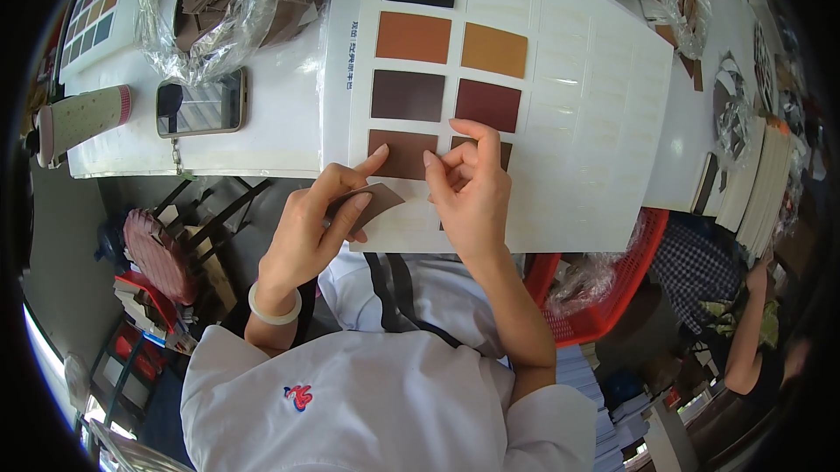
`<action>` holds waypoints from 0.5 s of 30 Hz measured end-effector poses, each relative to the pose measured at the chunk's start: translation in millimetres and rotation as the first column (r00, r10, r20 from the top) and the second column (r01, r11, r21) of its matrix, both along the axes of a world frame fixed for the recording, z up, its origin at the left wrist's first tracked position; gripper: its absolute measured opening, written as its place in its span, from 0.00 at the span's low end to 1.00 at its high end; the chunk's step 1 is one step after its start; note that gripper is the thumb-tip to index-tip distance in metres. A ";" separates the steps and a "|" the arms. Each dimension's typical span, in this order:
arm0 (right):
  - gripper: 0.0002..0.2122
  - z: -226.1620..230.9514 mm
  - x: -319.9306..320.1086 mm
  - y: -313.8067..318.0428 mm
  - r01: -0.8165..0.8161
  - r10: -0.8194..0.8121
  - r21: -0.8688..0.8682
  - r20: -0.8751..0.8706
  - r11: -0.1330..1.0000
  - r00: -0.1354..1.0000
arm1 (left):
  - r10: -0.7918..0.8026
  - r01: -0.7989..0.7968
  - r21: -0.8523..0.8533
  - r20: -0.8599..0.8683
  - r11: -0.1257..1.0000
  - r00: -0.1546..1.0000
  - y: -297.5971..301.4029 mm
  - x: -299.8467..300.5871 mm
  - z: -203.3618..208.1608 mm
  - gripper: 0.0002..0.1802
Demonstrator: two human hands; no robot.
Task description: Placing colored material swatches onto a template board to assemble a color sample catalog.
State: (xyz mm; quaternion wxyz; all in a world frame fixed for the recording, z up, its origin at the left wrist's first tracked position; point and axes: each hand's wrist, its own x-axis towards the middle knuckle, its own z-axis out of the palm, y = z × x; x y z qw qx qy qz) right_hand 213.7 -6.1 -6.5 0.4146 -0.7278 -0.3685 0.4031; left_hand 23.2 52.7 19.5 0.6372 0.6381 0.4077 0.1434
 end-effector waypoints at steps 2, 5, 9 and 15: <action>0.16 1.0 -0.5 0.8 0.020 -0.020 -0.003 -0.013 1.000 1.000 | -0.006 0.006 -0.006 0.002 1.000 1.000 0.4 0.3 -0.1 0.04; 0.16 1.1 0.0 0.3 0.042 -0.042 -0.004 -0.032 0.999 0.999 | -0.003 0.003 -0.009 0.006 1.000 1.000 0.2 1.8 -0.7 0.04; 0.14 0.4 0.7 0.3 0.054 -0.054 -0.007 -0.053 0.999 0.997 | 0.008 -0.008 0.008 0.010 1.000 1.000 -1.6 1.7 -3.4 0.07; 0.15 0.4 1.4 0.6 0.050 -0.051 -0.014 -0.053 0.999 0.997 | 0.016 -0.017 0.010 0.027 1.000 1.000 -2.4 3.1 -3.3 0.07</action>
